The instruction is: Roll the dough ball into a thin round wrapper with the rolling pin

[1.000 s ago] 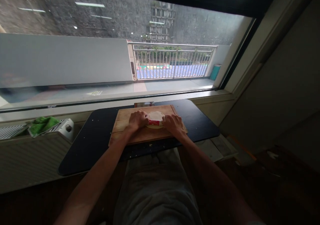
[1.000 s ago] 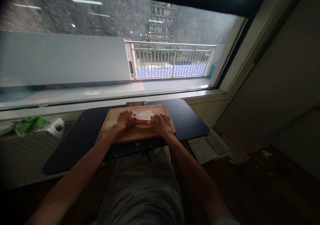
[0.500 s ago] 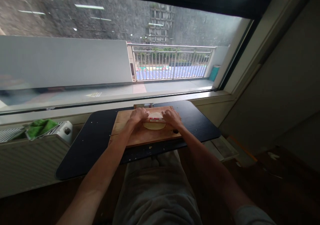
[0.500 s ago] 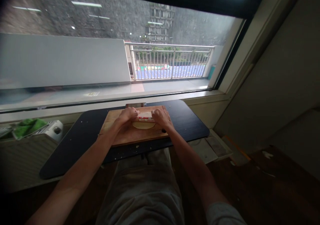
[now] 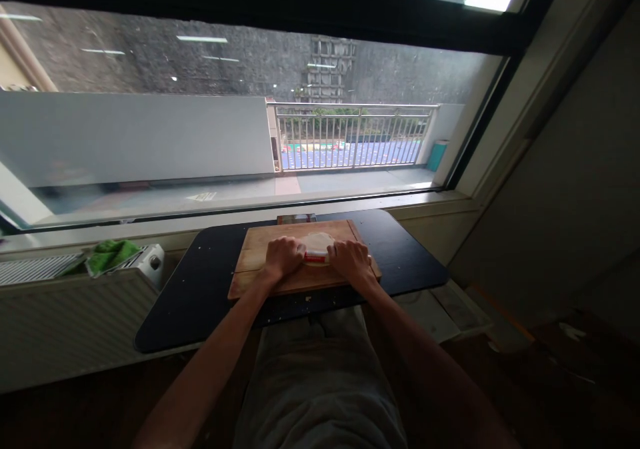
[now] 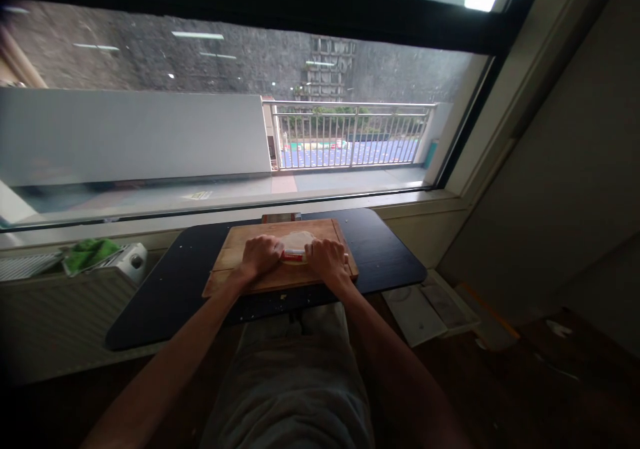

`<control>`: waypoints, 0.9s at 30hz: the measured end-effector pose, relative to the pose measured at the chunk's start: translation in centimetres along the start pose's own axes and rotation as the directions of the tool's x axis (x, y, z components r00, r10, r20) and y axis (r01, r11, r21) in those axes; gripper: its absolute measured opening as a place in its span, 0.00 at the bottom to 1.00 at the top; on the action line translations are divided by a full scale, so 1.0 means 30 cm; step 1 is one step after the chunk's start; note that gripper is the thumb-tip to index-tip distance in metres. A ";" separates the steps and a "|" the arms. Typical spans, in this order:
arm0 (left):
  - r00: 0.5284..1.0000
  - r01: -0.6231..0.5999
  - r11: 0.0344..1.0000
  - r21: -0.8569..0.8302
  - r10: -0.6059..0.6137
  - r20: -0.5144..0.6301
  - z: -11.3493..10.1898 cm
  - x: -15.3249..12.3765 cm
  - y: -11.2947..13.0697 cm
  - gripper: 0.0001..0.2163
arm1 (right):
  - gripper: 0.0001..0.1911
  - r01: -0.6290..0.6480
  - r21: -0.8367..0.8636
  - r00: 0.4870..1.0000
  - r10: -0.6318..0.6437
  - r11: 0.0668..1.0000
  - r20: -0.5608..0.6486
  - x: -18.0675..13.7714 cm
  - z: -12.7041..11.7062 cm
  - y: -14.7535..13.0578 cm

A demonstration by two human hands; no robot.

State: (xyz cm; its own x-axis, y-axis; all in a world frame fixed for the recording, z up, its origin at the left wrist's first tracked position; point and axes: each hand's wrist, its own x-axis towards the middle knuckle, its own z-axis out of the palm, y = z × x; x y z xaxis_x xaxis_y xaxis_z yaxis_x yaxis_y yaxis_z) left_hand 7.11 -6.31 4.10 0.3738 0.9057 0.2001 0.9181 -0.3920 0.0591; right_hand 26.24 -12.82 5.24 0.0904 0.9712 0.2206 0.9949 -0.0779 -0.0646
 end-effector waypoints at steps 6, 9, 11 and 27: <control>0.999 -0.017 1.000 0.009 0.017 0.049 -0.021 -0.030 0.005 0.25 | 0.28 0.013 0.007 0.999 -0.014 1.000 0.040 -0.025 -0.006 -0.002; 0.999 0.001 1.000 0.014 -0.001 0.050 -0.019 -0.009 0.008 0.24 | 0.30 0.019 0.018 0.999 -0.020 1.000 0.034 0.008 0.012 0.009; 0.999 0.029 0.999 0.015 -0.029 0.021 -0.014 0.014 0.010 0.23 | 0.30 0.014 0.026 0.999 -0.015 1.000 0.029 0.045 0.028 0.017; 0.998 0.048 0.997 -0.059 -0.046 0.031 0.002 0.149 0.002 0.20 | 0.25 0.026 0.087 0.999 -0.029 0.996 0.038 0.231 0.067 0.070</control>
State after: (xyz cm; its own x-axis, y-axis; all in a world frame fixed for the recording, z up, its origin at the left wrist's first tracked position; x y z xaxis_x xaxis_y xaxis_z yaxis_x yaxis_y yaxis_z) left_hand 8.85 -2.28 4.92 0.3350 0.9274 0.1664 0.9255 -0.3570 0.1266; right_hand 28.86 -5.81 4.68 0.0593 0.9809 0.1852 0.9892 -0.0328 -0.1431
